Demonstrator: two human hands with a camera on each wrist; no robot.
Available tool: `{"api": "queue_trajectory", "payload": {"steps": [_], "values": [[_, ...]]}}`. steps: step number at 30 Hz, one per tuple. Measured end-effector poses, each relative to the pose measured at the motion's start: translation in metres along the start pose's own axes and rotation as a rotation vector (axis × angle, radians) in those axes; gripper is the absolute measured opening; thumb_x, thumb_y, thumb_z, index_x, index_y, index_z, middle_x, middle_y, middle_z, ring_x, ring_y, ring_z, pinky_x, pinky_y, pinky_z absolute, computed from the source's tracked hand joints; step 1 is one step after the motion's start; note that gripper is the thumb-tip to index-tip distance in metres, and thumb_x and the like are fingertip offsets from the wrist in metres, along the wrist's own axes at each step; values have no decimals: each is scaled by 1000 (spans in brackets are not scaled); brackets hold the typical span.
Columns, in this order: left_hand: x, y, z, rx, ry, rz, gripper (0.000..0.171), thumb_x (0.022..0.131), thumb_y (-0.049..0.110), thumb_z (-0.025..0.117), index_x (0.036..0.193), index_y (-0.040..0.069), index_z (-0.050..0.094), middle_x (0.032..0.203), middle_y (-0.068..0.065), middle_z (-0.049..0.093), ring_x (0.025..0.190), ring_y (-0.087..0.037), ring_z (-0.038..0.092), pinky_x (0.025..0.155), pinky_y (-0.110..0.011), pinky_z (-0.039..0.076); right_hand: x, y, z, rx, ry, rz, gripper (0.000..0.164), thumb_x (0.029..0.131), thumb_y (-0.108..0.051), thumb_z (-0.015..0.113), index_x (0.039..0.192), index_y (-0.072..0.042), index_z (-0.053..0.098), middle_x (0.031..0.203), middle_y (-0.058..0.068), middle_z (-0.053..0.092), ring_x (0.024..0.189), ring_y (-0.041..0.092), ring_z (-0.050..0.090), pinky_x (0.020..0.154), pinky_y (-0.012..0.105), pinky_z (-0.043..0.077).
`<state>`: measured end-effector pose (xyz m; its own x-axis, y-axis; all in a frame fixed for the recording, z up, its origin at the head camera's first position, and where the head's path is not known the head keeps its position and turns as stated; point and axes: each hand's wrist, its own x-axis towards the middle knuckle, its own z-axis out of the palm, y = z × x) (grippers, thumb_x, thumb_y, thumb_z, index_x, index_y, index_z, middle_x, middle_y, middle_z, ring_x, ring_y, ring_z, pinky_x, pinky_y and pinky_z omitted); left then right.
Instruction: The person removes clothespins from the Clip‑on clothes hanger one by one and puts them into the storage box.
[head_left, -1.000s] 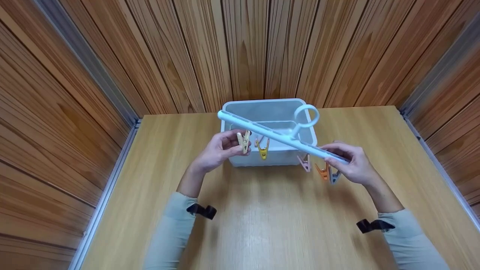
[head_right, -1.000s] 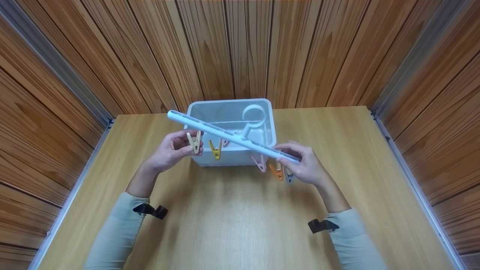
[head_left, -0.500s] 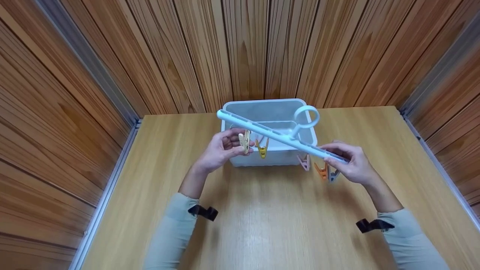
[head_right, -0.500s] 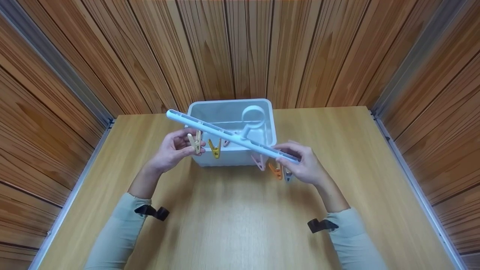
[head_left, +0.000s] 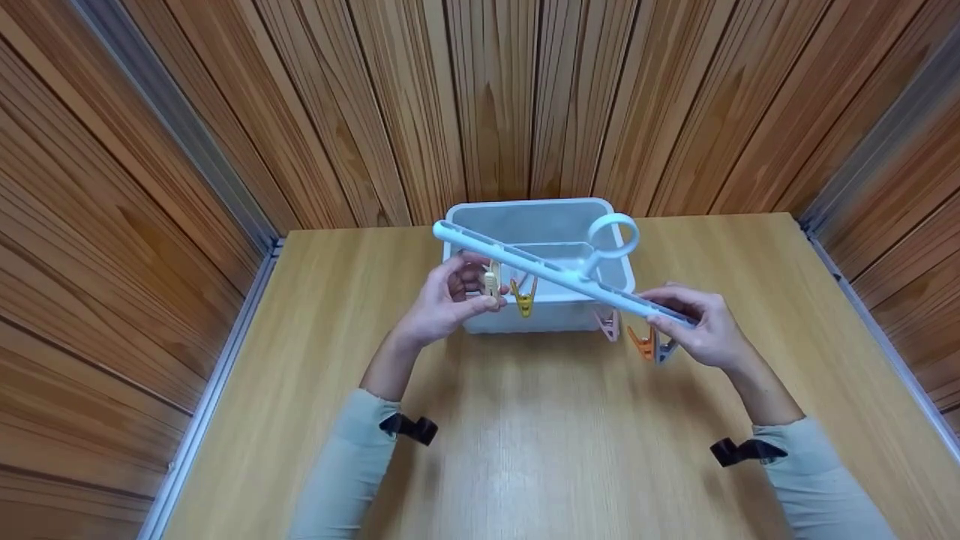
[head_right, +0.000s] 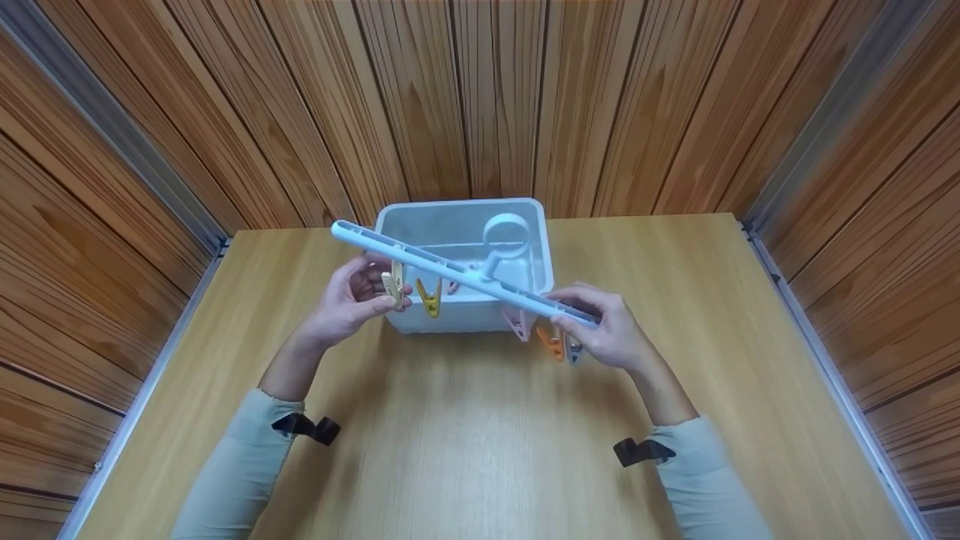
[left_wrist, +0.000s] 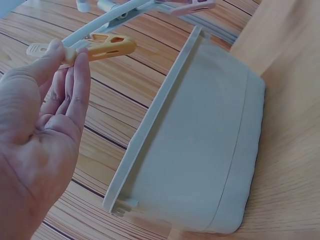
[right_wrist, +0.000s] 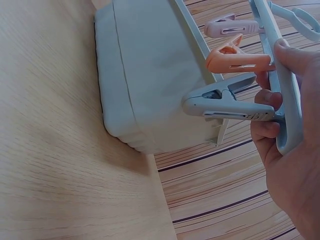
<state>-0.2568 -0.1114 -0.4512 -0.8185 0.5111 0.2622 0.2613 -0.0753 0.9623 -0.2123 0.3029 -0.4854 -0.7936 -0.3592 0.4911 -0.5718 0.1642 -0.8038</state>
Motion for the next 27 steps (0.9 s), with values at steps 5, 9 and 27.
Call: {"api": "queue_trajectory", "payload": {"steps": [5,9,27], "values": [[1,0,1,53,19,26,51,100,-6,78,145,-8,54,107,9,72,101,-10,73,90,-26,66,0,-1,0,1,-2,-8,35,96,25,63,127,13,74,100,-5,76,76,11,68,67,18,56],[1,0,3,97,49,47,52,99,-8,78,146,-8,54,109,6,69,102,-10,70,89,-25,63,0,-1,1,0,4,-4,35,96,25,62,127,14,74,101,-5,75,78,11,68,67,19,57],[6,6,4,171,146,36,50,95,-9,82,140,-10,60,103,-1,71,95,-7,70,84,-20,64,-4,5,7,67,54,-52,37,93,29,60,126,17,73,105,-4,81,82,4,71,69,14,57]]}}
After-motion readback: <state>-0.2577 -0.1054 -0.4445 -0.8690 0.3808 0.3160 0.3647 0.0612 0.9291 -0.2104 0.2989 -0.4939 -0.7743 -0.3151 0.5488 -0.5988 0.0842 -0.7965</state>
